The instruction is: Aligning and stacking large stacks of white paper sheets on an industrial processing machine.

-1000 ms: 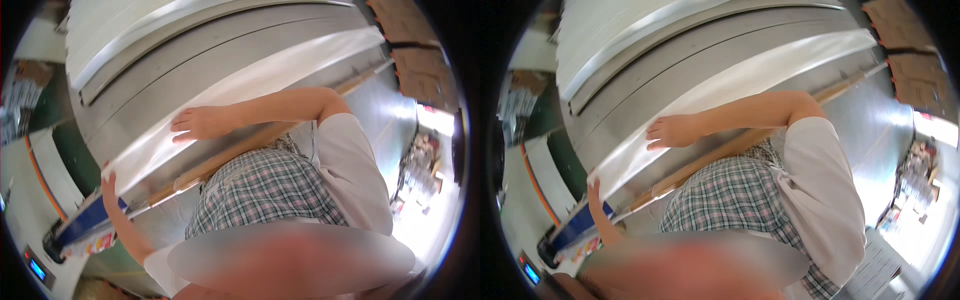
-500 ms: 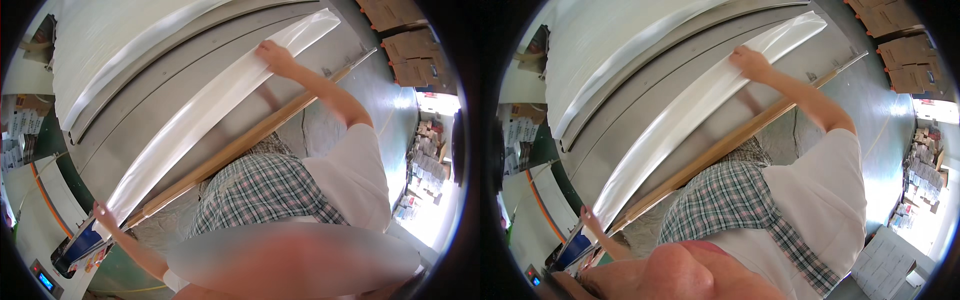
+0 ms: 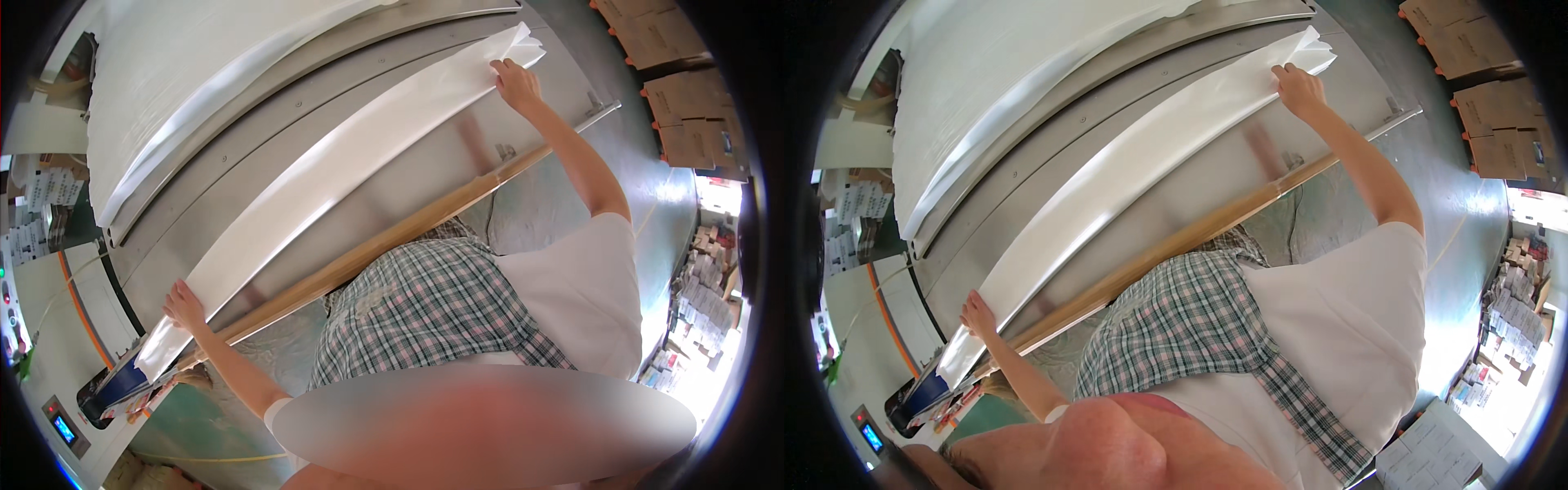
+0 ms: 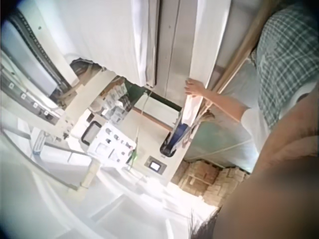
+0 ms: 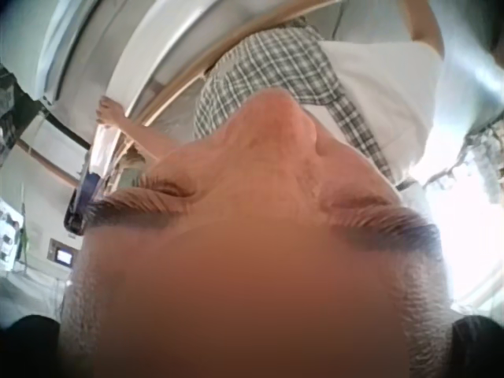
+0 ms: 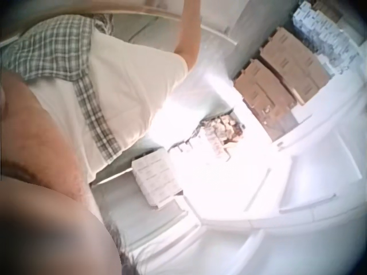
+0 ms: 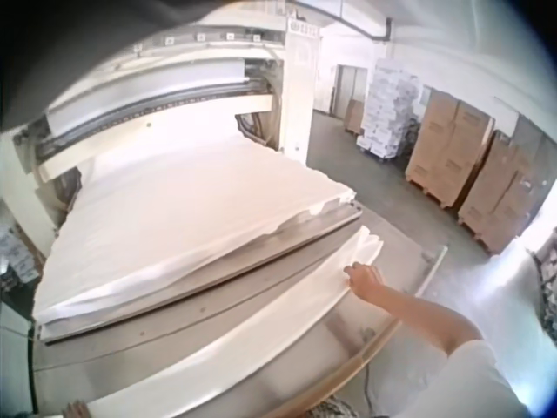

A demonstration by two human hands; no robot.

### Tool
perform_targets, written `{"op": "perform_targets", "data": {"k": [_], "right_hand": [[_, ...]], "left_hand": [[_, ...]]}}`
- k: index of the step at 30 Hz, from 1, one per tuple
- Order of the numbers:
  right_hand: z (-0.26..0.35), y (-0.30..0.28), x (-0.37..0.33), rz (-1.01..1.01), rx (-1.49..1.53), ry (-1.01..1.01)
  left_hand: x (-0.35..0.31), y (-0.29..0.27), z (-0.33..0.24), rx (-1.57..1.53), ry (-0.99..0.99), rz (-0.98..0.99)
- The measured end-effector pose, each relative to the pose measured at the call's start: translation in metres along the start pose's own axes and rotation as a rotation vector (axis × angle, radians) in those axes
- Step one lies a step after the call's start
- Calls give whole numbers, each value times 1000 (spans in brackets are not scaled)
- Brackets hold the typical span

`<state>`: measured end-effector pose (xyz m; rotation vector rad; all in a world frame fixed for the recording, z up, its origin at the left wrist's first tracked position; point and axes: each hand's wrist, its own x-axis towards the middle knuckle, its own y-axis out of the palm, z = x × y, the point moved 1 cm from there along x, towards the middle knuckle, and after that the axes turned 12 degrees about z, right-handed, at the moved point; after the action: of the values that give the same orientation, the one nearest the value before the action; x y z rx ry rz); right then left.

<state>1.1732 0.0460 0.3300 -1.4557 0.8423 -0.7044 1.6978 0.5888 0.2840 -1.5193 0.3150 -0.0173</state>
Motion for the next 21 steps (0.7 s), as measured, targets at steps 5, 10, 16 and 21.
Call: {"op": "perform_targets", "data": {"k": [5,10,16,21], "right_hand": [[-20,-6,15,-192,-56,-126],[-44,6,47,-2,-94,-324],[-116,16,73,64,-161,236],[-181,47,74,-87,-29,530]], "left_hand": [[-1,3,-3,19,-28,12],[0,5,-6,31,-21,23],[5,8,3,54,-58,24],[11,5,-2,70,-20,46]]}}
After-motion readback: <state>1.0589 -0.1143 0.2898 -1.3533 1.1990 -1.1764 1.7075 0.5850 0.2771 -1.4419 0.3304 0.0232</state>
